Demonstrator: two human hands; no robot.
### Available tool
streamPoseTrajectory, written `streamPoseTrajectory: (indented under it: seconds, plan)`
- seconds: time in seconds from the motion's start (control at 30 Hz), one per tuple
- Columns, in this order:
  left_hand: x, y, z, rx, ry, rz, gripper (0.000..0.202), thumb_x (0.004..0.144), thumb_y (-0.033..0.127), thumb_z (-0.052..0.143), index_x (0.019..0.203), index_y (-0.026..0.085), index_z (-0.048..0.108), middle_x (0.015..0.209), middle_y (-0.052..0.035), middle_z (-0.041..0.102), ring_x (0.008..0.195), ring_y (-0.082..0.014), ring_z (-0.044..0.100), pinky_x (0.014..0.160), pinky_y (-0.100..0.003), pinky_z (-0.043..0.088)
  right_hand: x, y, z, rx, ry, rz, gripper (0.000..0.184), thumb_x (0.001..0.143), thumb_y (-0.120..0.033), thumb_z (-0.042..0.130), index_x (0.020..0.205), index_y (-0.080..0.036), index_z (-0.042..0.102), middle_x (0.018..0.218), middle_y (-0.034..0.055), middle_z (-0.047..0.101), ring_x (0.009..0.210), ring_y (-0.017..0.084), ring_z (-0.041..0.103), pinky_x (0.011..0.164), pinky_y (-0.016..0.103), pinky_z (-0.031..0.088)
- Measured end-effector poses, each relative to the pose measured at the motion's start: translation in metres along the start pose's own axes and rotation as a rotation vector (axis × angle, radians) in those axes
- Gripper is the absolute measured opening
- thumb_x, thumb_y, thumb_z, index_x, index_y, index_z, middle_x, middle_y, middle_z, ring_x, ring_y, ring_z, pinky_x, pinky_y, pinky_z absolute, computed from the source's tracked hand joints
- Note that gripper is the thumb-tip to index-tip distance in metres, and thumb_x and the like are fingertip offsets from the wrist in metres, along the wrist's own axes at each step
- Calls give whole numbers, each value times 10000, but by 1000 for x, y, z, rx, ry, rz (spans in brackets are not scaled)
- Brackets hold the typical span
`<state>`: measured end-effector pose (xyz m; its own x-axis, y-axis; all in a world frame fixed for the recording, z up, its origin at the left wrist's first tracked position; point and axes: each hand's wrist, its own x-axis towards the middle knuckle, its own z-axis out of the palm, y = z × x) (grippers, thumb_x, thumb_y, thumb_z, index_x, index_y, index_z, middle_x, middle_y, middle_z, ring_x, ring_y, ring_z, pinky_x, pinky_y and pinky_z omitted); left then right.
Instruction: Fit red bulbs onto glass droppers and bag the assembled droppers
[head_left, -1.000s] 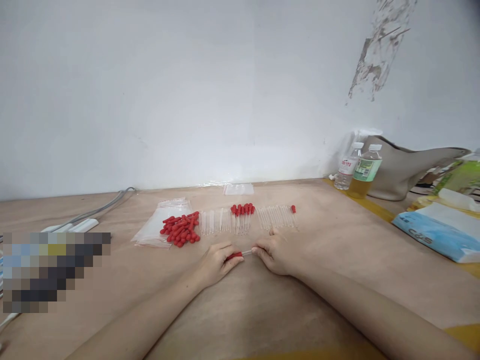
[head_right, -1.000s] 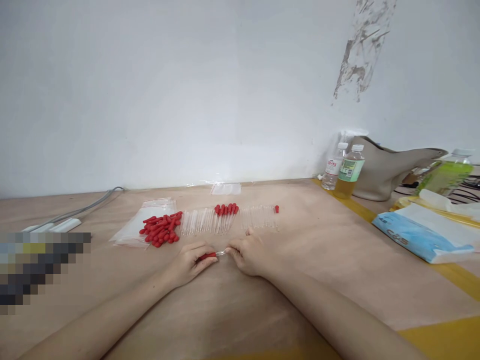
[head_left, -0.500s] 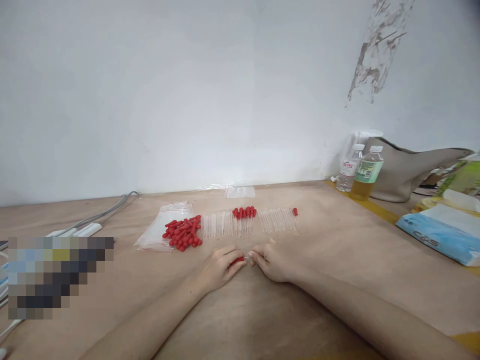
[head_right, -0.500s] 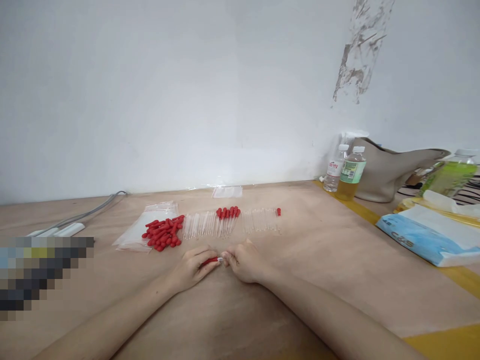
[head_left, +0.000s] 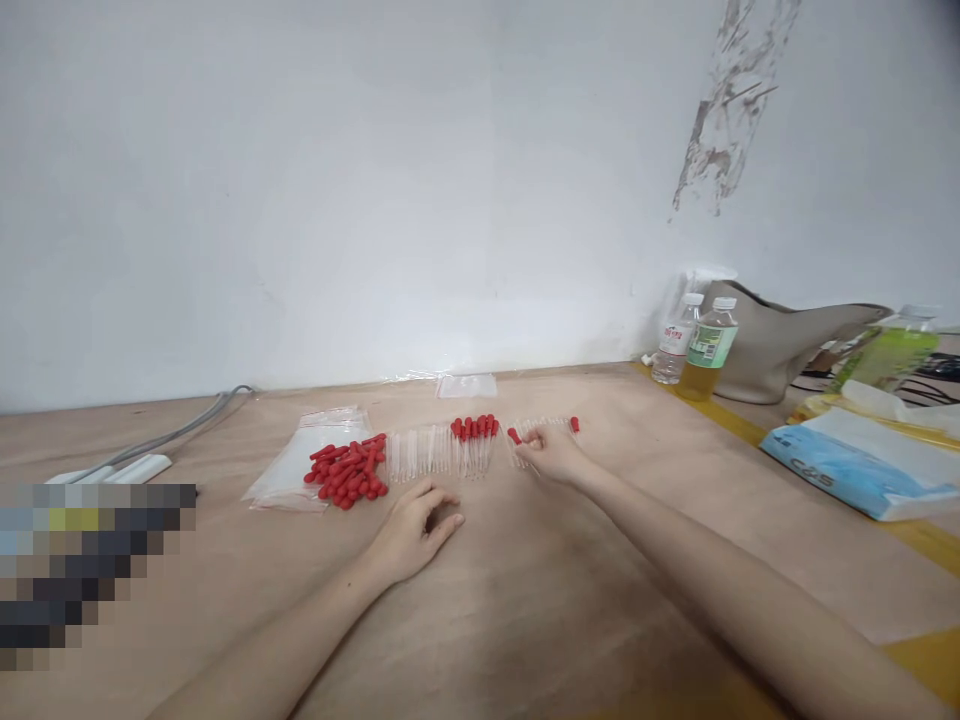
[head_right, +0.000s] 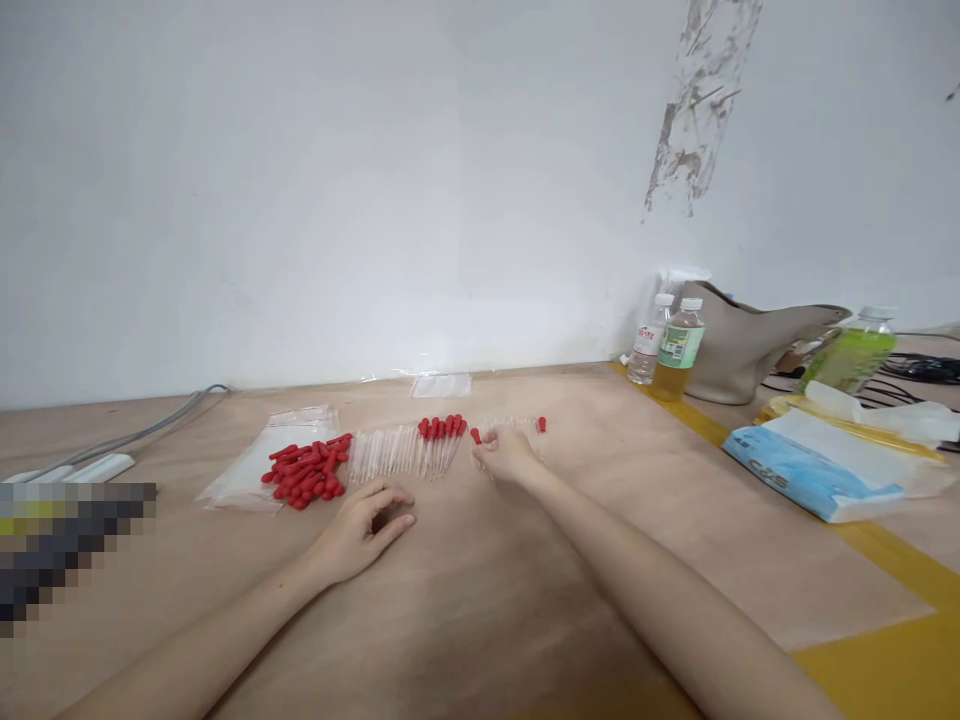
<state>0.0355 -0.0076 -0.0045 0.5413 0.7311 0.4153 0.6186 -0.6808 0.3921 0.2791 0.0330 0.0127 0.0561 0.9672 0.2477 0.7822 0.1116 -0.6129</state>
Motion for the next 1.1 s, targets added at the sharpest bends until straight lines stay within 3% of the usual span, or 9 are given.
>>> streamPoseTrajectory:
  seconds: [0.13, 0.3, 0.5, 0.7, 1.1]
  plan:
    - [0, 1, 0, -16, 4, 3, 157, 791, 280, 498, 893, 191, 577, 831, -37, 546, 747, -159, 520, 674, -288, 421, 29, -13, 20, -34, 73, 21, 173, 716, -249, 515, 797, -129, 609, 725, 78, 635, 675, 167, 581, 553, 228, 394]
    - [-1, 0, 0, -10, -5, -3, 158, 794, 281, 494, 893, 186, 572, 833, -38, 541, 722, -151, 518, 651, -278, 426, 41, -20, 38, -71, 63, -6, 157, 716, -241, 520, 766, -130, 619, 755, 108, 638, 712, 192, 587, 580, 249, 404]
    - [0, 1, 0, -21, -10, -2, 154, 796, 280, 486, 887, 188, 570, 826, -35, 540, 717, -149, 512, 650, -275, 417, 39, -10, 25, -123, 30, -27, 162, 706, -142, 487, 747, -137, 643, 787, 100, 652, 755, 173, 591, 607, 221, 397]
    - [0, 1, 0, -26, -11, -14, 156, 794, 276, 483, 891, 194, 574, 837, -33, 540, 726, -149, 514, 663, -278, 417, 37, -7, 27, -172, -59, 5, 107, 601, -103, 527, 581, -137, 627, 612, 64, 635, 614, 143, 586, 533, 189, 379]
    - [0, 2, 0, -38, -14, -10, 153, 793, 271, 483, 893, 191, 567, 847, -37, 538, 718, -148, 505, 658, -275, 412, 53, -17, 33, -287, -170, 158, 154, 568, -122, 563, 698, -108, 646, 677, 126, 642, 597, 193, 604, 471, 217, 398]
